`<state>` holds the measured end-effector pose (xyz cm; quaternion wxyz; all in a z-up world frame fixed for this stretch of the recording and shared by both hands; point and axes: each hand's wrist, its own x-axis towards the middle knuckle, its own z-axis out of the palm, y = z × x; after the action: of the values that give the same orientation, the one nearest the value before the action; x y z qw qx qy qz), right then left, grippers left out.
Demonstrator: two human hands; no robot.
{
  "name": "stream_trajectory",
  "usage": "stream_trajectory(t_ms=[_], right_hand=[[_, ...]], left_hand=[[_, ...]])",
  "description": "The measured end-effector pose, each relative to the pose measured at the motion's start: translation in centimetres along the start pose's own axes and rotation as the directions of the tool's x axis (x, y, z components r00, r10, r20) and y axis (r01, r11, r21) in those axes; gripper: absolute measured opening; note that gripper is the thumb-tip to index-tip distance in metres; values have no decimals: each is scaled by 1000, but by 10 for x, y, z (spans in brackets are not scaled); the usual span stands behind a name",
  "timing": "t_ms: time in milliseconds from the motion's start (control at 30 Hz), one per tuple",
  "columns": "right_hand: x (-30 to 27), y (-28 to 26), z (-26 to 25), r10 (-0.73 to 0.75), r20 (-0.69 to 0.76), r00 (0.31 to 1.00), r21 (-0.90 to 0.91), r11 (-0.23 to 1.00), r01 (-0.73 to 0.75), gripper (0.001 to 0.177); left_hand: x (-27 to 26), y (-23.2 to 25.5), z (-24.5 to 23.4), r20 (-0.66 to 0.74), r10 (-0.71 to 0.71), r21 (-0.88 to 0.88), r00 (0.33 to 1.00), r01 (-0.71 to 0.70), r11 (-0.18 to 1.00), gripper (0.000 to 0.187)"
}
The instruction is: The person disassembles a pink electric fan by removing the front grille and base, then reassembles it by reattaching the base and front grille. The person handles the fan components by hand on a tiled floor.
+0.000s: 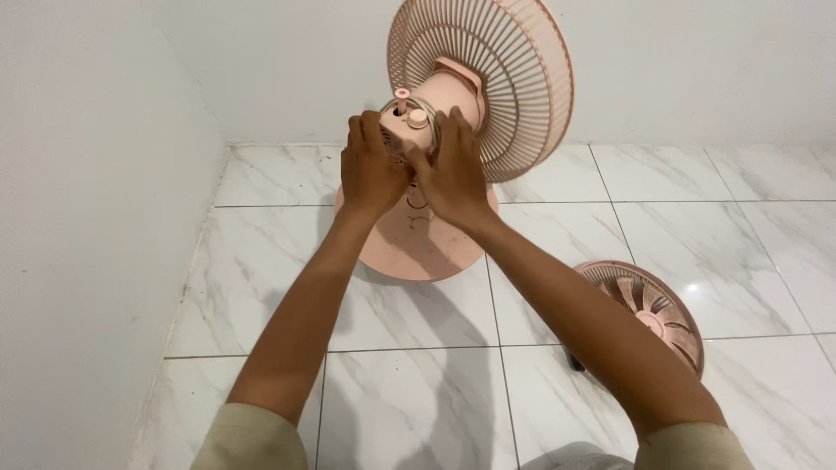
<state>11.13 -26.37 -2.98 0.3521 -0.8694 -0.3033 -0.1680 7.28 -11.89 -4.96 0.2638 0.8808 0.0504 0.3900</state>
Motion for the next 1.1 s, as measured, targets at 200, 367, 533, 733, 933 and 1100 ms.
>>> stream_trajectory(t_ms=[200, 367, 533, 733, 933, 1100], right_hand=[[14, -17, -8, 124, -12, 992, 59, 991, -123, 62], [27, -17, -2, 115, -89, 989, 87, 990, -107, 69], [39, -2, -5, 98, -80, 992, 155, 984, -85, 68], [44, 10, -10, 57, -26, 998, 199, 979, -50, 72], [48, 23, -16, 2, 112, 994, 243, 970, -29, 77], [53, 32, -23, -50, 196, 979, 209, 978, 9, 78]], left_hand=[[-9, 1, -24, 126, 94, -122, 988, -79, 989, 82], [-18, 14, -29, 17, 223, -214, 975, -215, 953, 71], [-29, 19, -31, 45, 136, -295, 990, -116, 948, 32], [-18, -1, -41, 85, -42, -280, 996, 65, 958, 37], [23, -50, -63, -257, -66, 127, 964, 101, 987, 72], [45, -81, -73, -151, -93, 38, 984, 100, 994, 80]])
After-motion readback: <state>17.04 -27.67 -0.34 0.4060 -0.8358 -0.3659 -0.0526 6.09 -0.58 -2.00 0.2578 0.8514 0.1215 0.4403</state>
